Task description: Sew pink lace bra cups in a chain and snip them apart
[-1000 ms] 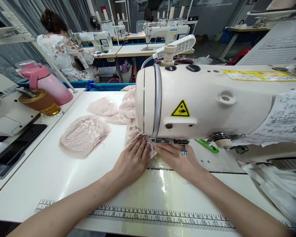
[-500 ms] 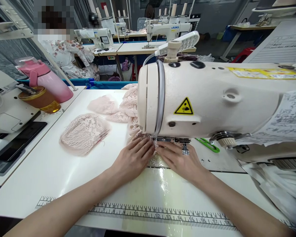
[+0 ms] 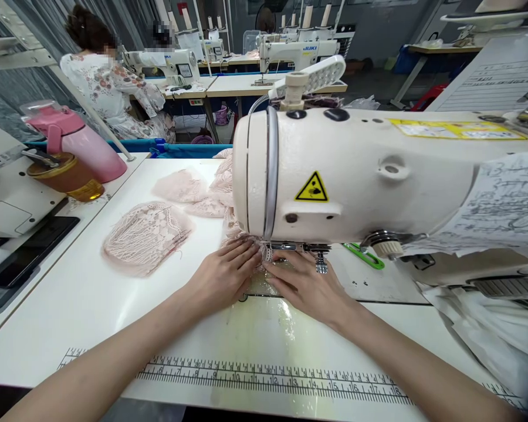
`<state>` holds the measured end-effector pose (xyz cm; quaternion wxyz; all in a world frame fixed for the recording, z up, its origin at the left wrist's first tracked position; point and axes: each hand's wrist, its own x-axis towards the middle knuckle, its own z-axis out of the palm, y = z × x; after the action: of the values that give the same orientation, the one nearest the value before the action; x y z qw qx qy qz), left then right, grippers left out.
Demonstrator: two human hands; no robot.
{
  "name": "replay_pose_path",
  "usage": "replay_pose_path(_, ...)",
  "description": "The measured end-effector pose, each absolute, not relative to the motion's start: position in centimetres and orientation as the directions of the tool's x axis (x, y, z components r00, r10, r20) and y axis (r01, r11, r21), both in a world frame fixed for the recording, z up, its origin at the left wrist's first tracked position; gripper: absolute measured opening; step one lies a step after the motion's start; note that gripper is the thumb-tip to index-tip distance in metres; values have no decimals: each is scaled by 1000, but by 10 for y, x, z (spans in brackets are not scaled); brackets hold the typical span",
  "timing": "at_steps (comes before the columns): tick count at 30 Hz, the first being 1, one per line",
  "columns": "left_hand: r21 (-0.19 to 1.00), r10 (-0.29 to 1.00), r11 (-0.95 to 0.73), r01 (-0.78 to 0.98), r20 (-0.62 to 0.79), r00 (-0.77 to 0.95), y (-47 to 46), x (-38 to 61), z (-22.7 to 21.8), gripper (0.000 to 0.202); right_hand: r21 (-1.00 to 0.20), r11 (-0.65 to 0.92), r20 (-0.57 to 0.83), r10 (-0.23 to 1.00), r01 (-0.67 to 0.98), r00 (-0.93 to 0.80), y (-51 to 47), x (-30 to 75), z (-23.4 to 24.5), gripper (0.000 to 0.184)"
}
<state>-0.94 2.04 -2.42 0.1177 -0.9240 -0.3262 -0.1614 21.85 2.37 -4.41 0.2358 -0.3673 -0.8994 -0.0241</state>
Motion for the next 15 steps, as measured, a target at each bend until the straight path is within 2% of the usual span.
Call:
replay_pose_path(8,-117,578,-743,659,382,721,20,-8,-25,35,-94,695,443,671,713,-595,24,216,-46,29)
replay_pose_path(15,-176,578,-719,672,385,719,19,-6,-27,35,-36,667,444,677,744,-586,24,215,-48,29)
